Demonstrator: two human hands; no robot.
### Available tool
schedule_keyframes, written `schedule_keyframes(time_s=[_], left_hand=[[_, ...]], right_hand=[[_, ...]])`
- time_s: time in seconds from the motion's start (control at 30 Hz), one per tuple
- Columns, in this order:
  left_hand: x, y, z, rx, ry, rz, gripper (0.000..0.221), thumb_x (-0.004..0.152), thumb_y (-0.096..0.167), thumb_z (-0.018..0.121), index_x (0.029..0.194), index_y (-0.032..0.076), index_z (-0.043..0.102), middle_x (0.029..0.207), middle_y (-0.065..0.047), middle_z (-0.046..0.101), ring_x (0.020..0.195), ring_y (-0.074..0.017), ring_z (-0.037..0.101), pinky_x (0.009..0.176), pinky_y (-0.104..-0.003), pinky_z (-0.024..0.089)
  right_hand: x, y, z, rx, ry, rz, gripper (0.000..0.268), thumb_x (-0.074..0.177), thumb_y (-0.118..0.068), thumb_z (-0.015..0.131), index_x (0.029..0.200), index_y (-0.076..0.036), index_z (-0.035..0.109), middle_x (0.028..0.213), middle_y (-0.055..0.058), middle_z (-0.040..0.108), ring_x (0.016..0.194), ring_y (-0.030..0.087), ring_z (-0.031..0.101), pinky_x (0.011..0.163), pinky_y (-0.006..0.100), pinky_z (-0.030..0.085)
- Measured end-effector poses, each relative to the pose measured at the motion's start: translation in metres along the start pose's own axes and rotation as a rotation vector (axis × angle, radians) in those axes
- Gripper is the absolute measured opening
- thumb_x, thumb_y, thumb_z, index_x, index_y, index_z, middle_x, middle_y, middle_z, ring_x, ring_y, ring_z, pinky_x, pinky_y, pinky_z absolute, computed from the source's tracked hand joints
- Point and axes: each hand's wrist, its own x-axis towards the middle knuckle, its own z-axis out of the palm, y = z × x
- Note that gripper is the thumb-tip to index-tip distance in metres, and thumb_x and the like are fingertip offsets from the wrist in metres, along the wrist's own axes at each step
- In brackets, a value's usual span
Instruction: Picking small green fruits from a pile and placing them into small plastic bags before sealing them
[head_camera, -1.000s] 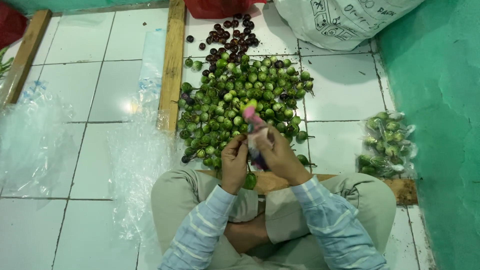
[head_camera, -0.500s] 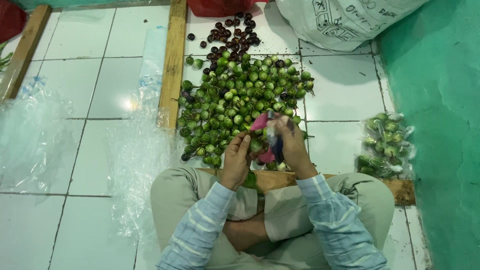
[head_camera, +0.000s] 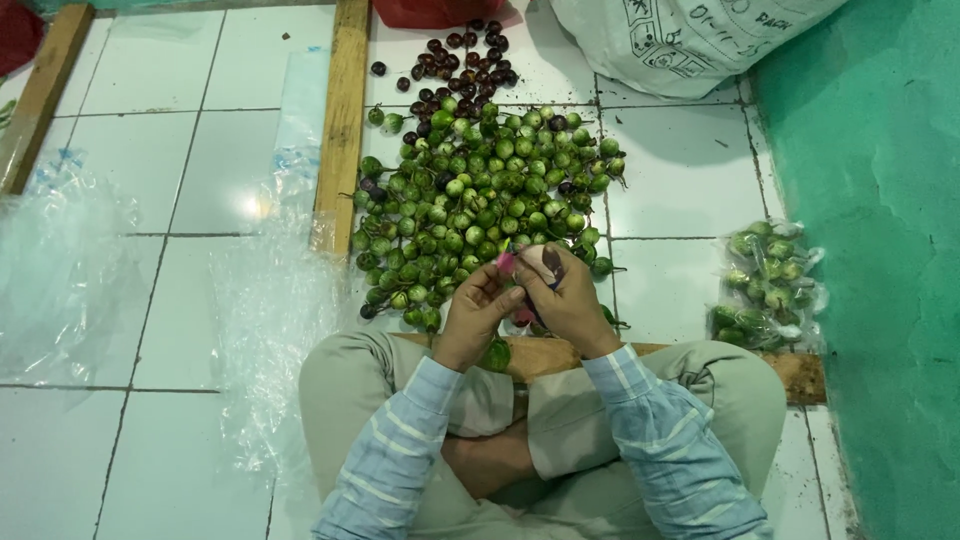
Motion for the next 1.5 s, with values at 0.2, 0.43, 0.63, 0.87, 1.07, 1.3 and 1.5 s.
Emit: schedule_keyframes(time_s=[0.2, 0.43, 0.63, 0.87, 1.07, 1.3, 1.5], left_hand=[[-0.004, 0.011, 0.008, -0.223, 0.036, -0.101, 0.018, 0.096, -0.001, 0.069, 0.113, -0.005, 0.065, 0.097, -0.013, 0.069, 0.081, -0.0229, 0.074, 0.066, -0.033, 0.068], [-0.002, 0.009, -0.009, -0.361, -0.047, -0.187, 0.037, 0.108, 0.01, 0.05, 0.143, -0.002, 0.052, 0.122, -0.023, 0.071, 0.101, -0.0247, 0.074, 0.086, -0.034, 0.063], [-0.004, -0.009, -0.009, -0.213, 0.071, -0.258, 0.026, 0.108, 0.019, 0.055, 0.1, 0.002, 0.073, 0.081, -0.015, 0.073, 0.072, -0.0232, 0.073, 0.07, -0.029, 0.061], [-0.011, 0.01, 0.007, -0.176, 0.041, -0.297, 0.036, 0.105, 0.029, 0.063, 0.081, 0.006, 0.074, 0.067, -0.011, 0.068, 0.066, -0.0188, 0.071, 0.062, -0.023, 0.055], [-0.009, 0.021, 0.012, -0.332, 0.038, -0.356, 0.034, 0.105, 0.036, 0.06, 0.103, 0.006, 0.076, 0.097, -0.015, 0.077, 0.091, -0.0238, 0.074, 0.084, -0.034, 0.061], [-0.008, 0.038, 0.018, -0.278, 0.097, -0.448, 0.03, 0.104, 0.038, 0.061, 0.085, 0.017, 0.069, 0.073, 0.006, 0.068, 0.071, -0.0045, 0.066, 0.064, -0.012, 0.048], [-0.013, 0.035, 0.02, -0.154, 0.086, -0.291, 0.03, 0.099, 0.032, 0.073, 0.092, 0.003, 0.073, 0.081, -0.012, 0.072, 0.077, -0.018, 0.069, 0.078, -0.031, 0.059]], right_hand=[[0.006, -0.043, -0.006, -0.003, 0.128, -0.04, 0.019, 0.102, -0.013, 0.067, 0.089, 0.0, 0.069, 0.072, 0.019, 0.064, 0.076, 0.022, 0.066, 0.078, 0.04, 0.053], [0.01, -0.039, -0.018, 0.139, 0.146, -0.048, 0.025, 0.111, -0.022, 0.05, 0.091, -0.01, 0.059, 0.061, 0.008, 0.056, 0.058, 0.017, 0.058, 0.069, 0.033, 0.049], [-0.003, -0.061, 0.009, -0.171, -0.177, 0.115, 0.058, 0.101, -0.039, 0.058, 0.143, -0.001, 0.046, 0.111, 0.023, 0.054, 0.097, 0.039, 0.065, 0.087, 0.055, 0.057], [-0.004, -0.016, 0.008, -0.455, 0.055, -0.312, 0.034, 0.099, -0.038, 0.069, 0.08, -0.013, 0.057, 0.067, 0.0, 0.045, 0.058, 0.025, 0.06, 0.054, 0.031, 0.051], [0.005, -0.037, -0.004, -0.172, 0.18, -0.185, 0.029, 0.101, -0.027, 0.066, 0.08, -0.008, 0.061, 0.068, 0.015, 0.058, 0.065, 0.036, 0.065, 0.063, 0.036, 0.051], [-0.008, -0.032, 0.019, -0.53, -0.139, -0.16, 0.041, 0.102, -0.043, 0.058, 0.126, -0.01, 0.052, 0.104, 0.012, 0.055, 0.08, 0.044, 0.069, 0.067, 0.054, 0.06], [-0.002, 0.022, 0.02, -0.419, 0.095, -0.184, 0.028, 0.098, -0.03, 0.068, 0.085, -0.011, 0.053, 0.072, 0.009, 0.048, 0.068, 0.042, 0.06, 0.063, 0.043, 0.051]])
